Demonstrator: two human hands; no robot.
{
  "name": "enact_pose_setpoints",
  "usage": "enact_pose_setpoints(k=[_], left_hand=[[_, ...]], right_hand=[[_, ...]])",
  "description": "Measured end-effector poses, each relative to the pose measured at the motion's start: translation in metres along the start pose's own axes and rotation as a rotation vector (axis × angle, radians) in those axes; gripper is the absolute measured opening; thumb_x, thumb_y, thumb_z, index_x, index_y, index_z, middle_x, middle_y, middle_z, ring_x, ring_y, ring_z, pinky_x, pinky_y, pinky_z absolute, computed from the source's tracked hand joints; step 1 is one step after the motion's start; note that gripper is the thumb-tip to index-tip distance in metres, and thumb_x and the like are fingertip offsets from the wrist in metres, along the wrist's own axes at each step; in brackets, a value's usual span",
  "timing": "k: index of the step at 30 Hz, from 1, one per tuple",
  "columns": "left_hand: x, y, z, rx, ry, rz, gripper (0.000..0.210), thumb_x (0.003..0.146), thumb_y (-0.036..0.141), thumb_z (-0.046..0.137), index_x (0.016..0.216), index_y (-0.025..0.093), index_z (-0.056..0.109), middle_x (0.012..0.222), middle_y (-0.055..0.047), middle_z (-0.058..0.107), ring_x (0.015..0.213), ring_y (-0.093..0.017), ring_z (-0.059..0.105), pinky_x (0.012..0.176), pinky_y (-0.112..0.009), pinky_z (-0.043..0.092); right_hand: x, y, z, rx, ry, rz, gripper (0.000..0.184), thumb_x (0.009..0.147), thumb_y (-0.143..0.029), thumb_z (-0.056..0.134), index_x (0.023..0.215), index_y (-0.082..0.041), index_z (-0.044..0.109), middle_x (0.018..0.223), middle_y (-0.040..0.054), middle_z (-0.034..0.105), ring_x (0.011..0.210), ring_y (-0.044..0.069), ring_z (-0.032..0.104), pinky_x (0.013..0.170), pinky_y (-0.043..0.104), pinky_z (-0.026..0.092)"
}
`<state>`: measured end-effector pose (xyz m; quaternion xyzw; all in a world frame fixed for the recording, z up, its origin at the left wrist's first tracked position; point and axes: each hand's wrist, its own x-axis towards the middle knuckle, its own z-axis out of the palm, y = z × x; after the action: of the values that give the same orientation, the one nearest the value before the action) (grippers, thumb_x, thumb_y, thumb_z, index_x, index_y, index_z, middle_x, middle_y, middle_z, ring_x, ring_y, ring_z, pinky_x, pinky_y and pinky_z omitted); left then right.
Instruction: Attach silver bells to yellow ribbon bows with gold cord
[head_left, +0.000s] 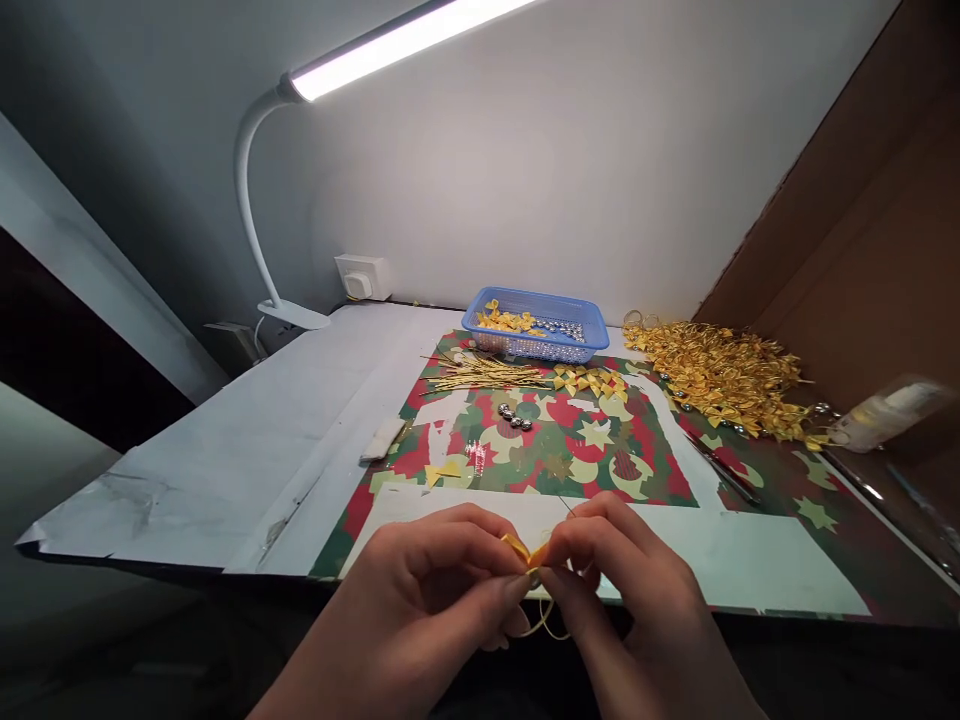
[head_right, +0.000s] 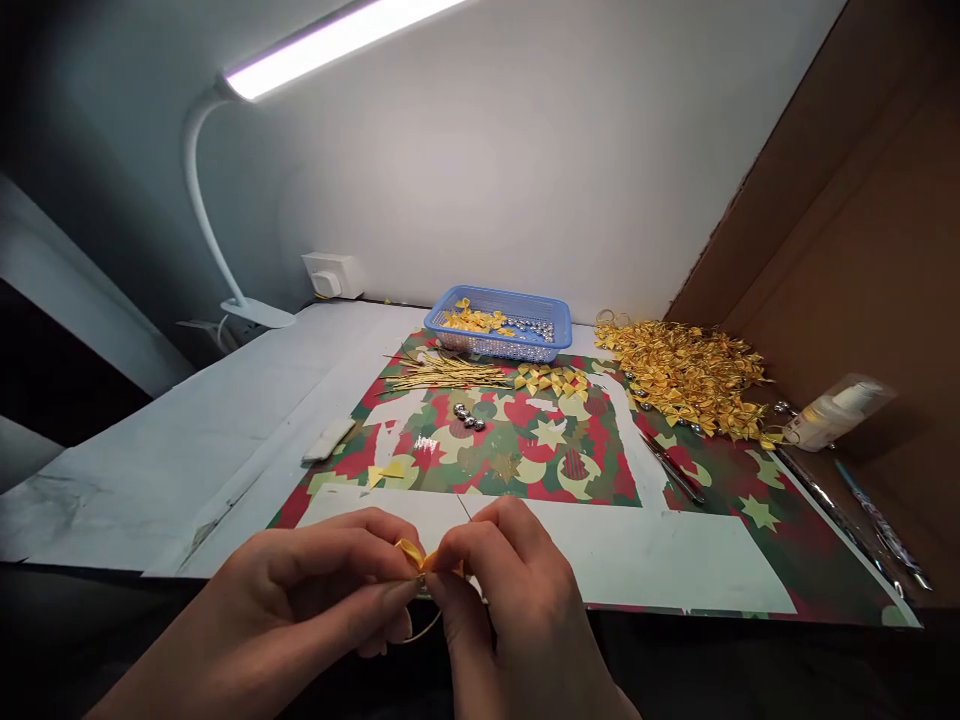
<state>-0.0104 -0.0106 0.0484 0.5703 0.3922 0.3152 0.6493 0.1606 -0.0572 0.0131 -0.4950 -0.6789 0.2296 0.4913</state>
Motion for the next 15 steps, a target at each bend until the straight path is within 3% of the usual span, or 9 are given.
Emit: enact_pose_setpoints(k=[6,15], left_hand=[[-0.0016,0.0007,0.001,-0.014,0.054,-0.021,0.013,0.076,0.018,0.075,0.063,0.019,0.079,0.072,-0.001,0.068,0.061,-0.012,0.058,0.057,-0.019,0.05],[-0.0007,-0.0015,-0.0059,0.105,0.015,-0.01,0.015,0.084,0.029,0.069,0.073,0.02,0.075,0.078,-0.003,0.071,0.077,-0.02,0.062,0.071,-0.027,0.051]], right_hand=[[-0.0002,0.0046,0.0028,0.014,-0.01,-0.014,0.016,0.094,-0.01,0.051,0.085,-0.023,0.055,0.081,-0.0013,0.053,0.071,0.011,0.056,0.064,0.022,0.045],[0.0037,0.0036,0.0011,0.014,-0.004,-0.053,0.015,0.094,-0.01,0.052,0.086,-0.023,0.057,0.083,-0.0001,0.057,0.07,0.011,0.059,0.061,0.022,0.047]])
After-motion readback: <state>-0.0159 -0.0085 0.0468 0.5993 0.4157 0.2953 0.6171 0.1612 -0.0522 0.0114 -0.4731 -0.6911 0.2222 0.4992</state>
